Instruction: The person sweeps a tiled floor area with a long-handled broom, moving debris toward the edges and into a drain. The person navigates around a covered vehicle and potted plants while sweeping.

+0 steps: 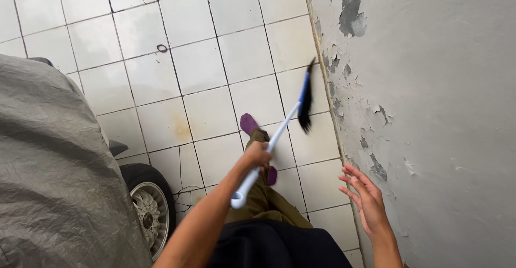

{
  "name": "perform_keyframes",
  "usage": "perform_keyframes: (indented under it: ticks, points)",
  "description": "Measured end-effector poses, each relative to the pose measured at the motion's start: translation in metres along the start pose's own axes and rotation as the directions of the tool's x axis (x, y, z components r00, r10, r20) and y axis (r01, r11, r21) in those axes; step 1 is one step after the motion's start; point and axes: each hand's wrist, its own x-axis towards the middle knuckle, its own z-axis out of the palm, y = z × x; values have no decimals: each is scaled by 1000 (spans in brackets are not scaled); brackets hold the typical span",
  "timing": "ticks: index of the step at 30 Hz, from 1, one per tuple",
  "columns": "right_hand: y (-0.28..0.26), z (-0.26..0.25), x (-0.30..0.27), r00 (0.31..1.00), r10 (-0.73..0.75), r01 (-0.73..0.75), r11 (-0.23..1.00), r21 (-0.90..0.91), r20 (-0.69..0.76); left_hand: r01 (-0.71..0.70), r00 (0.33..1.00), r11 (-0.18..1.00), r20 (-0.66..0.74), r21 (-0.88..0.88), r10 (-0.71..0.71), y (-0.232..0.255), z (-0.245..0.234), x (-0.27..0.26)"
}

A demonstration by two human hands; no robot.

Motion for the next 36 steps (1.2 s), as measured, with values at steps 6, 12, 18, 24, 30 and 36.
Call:
perform_keyframes:
  ticks: [6,12,18,24,30,36]
  points:
    - [-35,23,3,996,3,6,995,96,-89,117,945,968,-323,222,-40,10,-149,-70]
    - [-52,54,38,994,89,-82,991,106,-56,73,985,997,-155,11,-70,37,-143,-125]
    - [-122,92,69,999,42,-43,992,-118,-8,-33,989,999,140,-43,39,45,-48,-32]
    - [-176,101,67,998,-29,22,989,-148,-49,37,999,994,37,-100,-33,114,-125,-25]
    - [-173,104,69,995,55,-62,994,-92,-78,-26,950,994,-312,-104,-8,126,-232,-18]
    - [-163,93,92,989,141,-143,988,-57,-35,-33,993,989,-120,-147,16,149,-189,-65]
